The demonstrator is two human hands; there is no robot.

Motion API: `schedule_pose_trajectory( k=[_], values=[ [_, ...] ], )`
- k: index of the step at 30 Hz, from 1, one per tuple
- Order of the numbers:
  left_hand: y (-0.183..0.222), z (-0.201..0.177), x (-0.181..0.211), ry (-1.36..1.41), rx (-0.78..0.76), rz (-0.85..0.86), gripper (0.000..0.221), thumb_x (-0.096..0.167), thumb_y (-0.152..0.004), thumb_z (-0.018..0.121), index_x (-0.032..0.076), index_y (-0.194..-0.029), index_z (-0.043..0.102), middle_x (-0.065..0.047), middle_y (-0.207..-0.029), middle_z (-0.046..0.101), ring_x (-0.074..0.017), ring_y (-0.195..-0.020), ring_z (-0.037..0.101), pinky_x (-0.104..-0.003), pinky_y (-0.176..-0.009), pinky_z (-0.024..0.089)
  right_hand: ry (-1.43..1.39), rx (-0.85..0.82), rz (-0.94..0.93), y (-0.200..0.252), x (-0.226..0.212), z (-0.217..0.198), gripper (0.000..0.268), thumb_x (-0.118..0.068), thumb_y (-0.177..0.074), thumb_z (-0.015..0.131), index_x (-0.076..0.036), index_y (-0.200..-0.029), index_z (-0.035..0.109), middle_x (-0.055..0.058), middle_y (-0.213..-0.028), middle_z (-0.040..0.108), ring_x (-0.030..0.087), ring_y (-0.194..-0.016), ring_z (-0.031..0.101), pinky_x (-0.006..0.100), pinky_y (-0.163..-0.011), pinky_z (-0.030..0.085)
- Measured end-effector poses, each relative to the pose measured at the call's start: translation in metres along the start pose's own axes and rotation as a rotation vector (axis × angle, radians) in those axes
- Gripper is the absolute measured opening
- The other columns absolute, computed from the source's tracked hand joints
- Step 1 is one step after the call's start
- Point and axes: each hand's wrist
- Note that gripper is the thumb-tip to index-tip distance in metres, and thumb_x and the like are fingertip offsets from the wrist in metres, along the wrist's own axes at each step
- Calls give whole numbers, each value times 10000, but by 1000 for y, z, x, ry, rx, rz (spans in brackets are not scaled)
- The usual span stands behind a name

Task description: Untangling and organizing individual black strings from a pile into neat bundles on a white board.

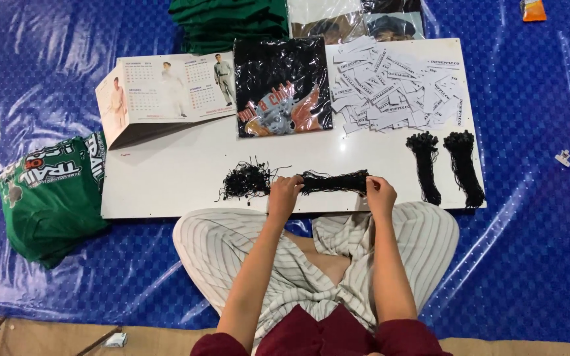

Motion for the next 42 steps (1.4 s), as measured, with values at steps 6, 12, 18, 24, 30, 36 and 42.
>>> schedule_pose_trajectory(
  k=[6, 12, 18, 24, 30, 36, 42],
  values=[
    [1, 20, -1, -151, -189, 1, 100, 338, -1009, 628, 259, -1070, 640, 31, -907, 663, -169, -881, 642, -312, -751, 544, 11, 16, 30, 7, -2, 3, 202, -160, -1005, 674, -10, -1118, 749, 182, -939, 713, 299, -882, 705, 435, -713, 597],
    [0, 0, -21, -152, -81, 2, 109, 315, -926, 712, 271, -1026, 708, -2, -921, 682, -209, -879, 645, -331, -715, 534, 52, 46, 18, -5, 7, 6, 314, -170, -978, 710, -3, -1238, 650, 198, -1012, 646, 312, -899, 676, 463, -741, 587],
    [-7, -52, -87, -446, -110, -297, 161, 400, -1007, 648, 261, -1031, 725, 17, -932, 695, -174, -900, 641, -304, -741, 501, 1, 26, 33, 14, -20, 5, 325, -157, -992, 682, -5, -1271, 613, 185, -1047, 593, 302, -922, 653, 453, -785, 562],
    [9, -64, -113, -250, -185, -552, 296, 575, -886, 719, 289, -955, 754, 38, -1108, 645, -238, -1111, 546, -381, -907, 468, -13, -4, -12, 14, -11, 20, 295, -164, -984, 684, -33, -1244, 635, 165, -1030, 600, 279, -879, 667, 446, -778, 562],
    [13, -44, -112, -287, -242, -591, 225, 436, -897, 750, 248, -1020, 738, 31, -1164, 551, -243, -1150, 470, -383, -940, 429, 3, -11, -12, 17, -3, 22, 296, -176, -979, 684, -56, -1246, 641, 144, -1032, 598, 260, -872, 669, 431, -780, 564],
    [10, -73, -91, -103, -86, -547, 175, 369, -951, 719, 245, -1074, 729, 22, -1133, 617, -218, -1125, 486, -374, -941, 409, 3, 4, -67, 20, 1, 24, 289, -160, -985, 681, -72, -1256, 637, 130, -1030, 590, 266, -868, 669, 426, -785, 563],
    [12, -77, -68, 376, 257, -204, 93, 298, -950, 769, 231, -1015, 764, -2, -924, 637, -131, -869, 574, -247, -782, 445, -113, 8, -205, 37, -31, 39, 270, -92, -966, 688, -27, -1225, 646, 183, -1012, 601, 329, -874, 666, 447, -770, 561]
  ],
)
Point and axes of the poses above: each hand's wrist, its own y-axis away from the middle knuckle, its own z-axis out of the palm, x = y × z
